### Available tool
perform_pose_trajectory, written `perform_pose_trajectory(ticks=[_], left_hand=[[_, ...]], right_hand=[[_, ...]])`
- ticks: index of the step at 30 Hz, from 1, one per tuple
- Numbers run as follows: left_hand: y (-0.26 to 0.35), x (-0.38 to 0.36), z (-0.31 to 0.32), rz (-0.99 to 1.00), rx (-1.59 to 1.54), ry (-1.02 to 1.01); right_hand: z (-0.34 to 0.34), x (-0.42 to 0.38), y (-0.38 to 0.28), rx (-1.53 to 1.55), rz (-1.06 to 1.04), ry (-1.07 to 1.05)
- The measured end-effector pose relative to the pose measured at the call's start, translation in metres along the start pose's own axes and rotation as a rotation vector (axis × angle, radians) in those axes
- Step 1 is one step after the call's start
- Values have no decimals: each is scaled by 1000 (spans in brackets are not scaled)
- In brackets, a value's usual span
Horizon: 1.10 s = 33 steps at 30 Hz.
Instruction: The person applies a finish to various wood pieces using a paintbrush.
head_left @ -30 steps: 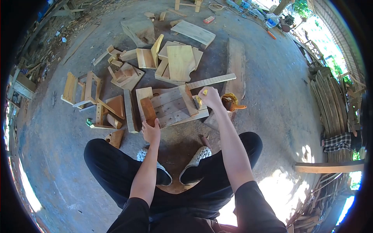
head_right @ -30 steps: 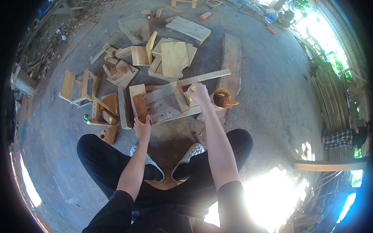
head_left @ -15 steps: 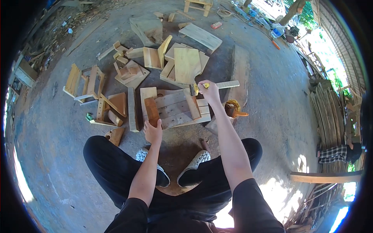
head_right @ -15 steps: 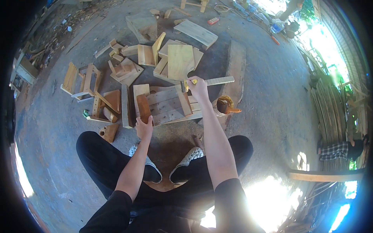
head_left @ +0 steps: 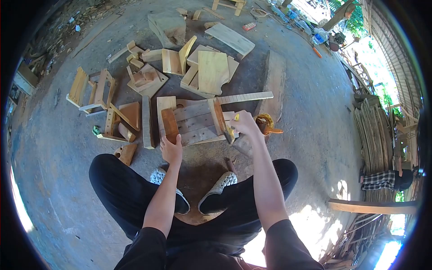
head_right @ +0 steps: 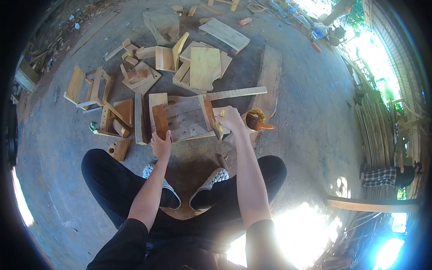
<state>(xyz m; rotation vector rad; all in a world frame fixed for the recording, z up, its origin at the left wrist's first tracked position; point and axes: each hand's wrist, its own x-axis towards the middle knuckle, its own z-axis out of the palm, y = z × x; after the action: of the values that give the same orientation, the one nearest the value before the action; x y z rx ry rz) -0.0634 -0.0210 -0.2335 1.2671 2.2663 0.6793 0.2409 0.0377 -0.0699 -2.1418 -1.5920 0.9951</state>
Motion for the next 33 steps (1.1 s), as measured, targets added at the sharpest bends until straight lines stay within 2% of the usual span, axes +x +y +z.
perform_pose_trajectory(ticks=[1,7,9,11,15,16,20,23,25,27,29,31,33], left_hand=[[0,1,0,-7,0,-4],[6,1,-7,-30,-2,-11],[7,3,-8,-35,-7,-18],[7,4,-9,-55,-10,-54],[9,4,-13,-69,-11,-79],[8,5,-13,-63,-10,-71],[13,2,-16,-70,-8,-64],[-2,5,1,-49,-18,-24],[0,5,-1,-51,-29,-39],[2,4,-4,-56,-33,-45],[4,5,-7,-89,-9,-79],[2,5,-4,-84,-13,-66],[2,5,-4,-80,-18,-52]], right_hand=[[-5,2,-4,-59,45,-114],[-6,41,-20,122,-141,-47],[-6,55,-28,87,-153,-21],[-4,66,-33,69,-311,214],[5,71,-28,199,-339,316],[5,63,-23,123,-288,266],[8,29,-5,117,-176,234],[0,-7,-5,106,-68,118],[-3,-13,3,108,-96,136],[-11,-15,3,20,13,-100],[-14,-16,-5,15,-6,-128],[-12,-11,-9,168,-119,-44],[-10,2,-16,180,-166,8]])
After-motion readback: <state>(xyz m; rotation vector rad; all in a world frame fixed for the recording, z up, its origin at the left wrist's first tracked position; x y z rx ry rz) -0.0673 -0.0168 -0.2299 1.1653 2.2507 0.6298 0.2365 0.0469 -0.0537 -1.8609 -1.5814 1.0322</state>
